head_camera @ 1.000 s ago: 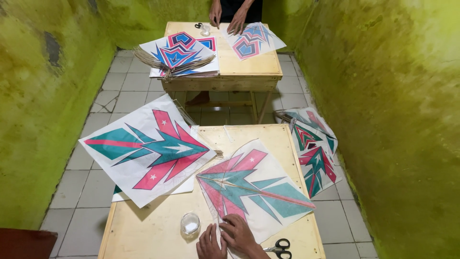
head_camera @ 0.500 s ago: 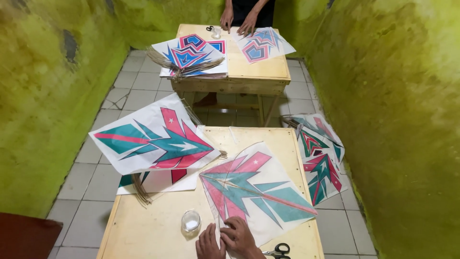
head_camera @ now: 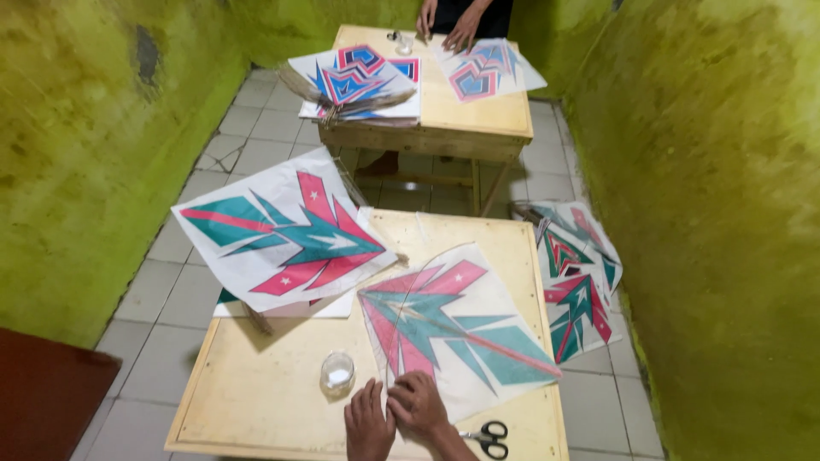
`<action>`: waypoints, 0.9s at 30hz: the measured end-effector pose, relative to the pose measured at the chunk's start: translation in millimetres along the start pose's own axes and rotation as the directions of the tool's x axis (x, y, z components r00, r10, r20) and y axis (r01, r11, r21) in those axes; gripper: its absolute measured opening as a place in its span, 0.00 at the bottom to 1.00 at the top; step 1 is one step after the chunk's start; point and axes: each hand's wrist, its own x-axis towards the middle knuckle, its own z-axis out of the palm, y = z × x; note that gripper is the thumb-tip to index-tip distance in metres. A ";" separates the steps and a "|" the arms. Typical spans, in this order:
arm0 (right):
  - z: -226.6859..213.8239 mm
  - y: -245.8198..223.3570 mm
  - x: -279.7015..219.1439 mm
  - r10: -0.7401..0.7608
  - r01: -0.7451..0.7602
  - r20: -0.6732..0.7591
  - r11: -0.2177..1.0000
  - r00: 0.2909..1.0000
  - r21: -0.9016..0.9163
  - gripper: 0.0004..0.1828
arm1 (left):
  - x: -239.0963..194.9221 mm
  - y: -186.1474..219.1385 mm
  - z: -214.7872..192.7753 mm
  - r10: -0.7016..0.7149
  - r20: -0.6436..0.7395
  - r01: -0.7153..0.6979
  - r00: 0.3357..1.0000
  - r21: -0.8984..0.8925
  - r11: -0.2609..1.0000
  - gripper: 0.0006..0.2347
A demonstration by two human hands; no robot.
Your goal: The person is finishing the assembly of kites by applying glue to the paper edges and pressing them onto the bamboo frames.
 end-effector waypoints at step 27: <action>-1.0 8.8 -5.5 0.147 -0.148 0.145 0.989 0.978 -0.005 0.21 | -23.8 -16.5 16.1 -0.120 -0.356 0.022 0.927 -0.269 0.963 0.31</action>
